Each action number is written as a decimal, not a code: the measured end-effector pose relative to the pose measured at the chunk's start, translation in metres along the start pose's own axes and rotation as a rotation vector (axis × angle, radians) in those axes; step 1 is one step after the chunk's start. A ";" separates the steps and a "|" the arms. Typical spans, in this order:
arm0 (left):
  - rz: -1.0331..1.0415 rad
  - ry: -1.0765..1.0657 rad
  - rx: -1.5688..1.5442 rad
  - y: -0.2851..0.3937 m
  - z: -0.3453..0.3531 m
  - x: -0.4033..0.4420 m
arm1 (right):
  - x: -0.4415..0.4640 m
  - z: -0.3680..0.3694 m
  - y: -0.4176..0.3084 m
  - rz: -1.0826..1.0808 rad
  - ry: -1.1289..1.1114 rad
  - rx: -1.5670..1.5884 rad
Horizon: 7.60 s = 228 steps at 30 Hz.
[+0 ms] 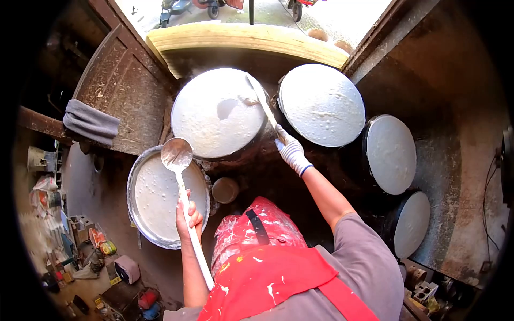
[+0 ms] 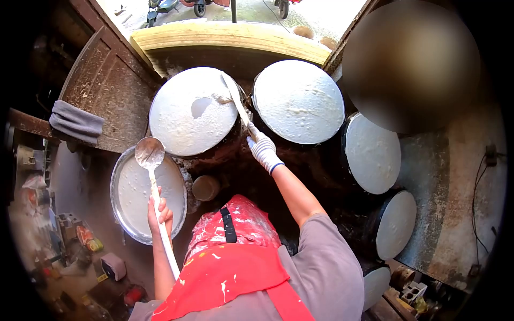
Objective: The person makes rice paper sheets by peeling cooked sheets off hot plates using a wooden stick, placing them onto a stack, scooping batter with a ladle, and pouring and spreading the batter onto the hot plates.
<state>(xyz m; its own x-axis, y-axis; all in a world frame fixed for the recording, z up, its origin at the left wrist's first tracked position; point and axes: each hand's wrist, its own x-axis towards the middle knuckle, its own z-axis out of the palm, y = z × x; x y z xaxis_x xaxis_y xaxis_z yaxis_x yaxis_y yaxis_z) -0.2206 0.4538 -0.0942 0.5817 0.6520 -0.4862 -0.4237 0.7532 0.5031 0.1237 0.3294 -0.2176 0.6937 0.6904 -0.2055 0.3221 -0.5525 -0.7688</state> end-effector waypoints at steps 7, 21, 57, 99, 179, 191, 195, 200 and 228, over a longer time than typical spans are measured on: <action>-0.052 0.010 0.022 -0.006 0.004 0.005 | 0.005 0.053 -0.028 -0.195 -0.079 0.510; -0.016 -0.003 -0.015 -0.004 0.005 -0.004 | -0.005 0.013 0.012 -0.125 0.144 0.305; -0.390 -0.019 -0.295 -0.012 0.082 0.145 | -0.113 0.092 -0.075 -0.218 -0.078 0.138; -0.464 -0.410 -0.307 -0.087 0.140 0.093 | -0.107 -0.117 -0.018 0.396 0.017 1.042; -0.294 0.088 -0.366 0.004 -0.232 0.000 | -0.200 0.191 -0.043 0.819 -0.522 0.743; -0.316 0.159 -0.433 -0.023 -0.234 -0.014 | -0.190 0.211 -0.033 0.829 -0.550 0.740; -0.359 0.150 -0.388 -0.011 -0.246 -0.003 | -0.191 0.232 -0.037 0.869 -0.529 0.781; -0.427 0.127 -0.264 0.016 -0.259 0.007 | -0.189 0.267 -0.049 0.979 -0.440 0.815; -0.939 -0.152 0.045 -0.008 -0.170 0.024 | -0.317 0.006 -0.085 0.670 0.187 0.844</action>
<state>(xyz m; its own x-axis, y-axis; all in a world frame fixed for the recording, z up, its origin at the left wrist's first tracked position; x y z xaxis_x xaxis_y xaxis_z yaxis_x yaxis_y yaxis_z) -0.3213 0.4778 -0.2315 0.7566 -0.2382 -0.6089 0.2876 0.9576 -0.0173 -0.1271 0.1604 -0.0908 0.6737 0.2476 -0.6963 -0.6528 -0.2421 -0.7178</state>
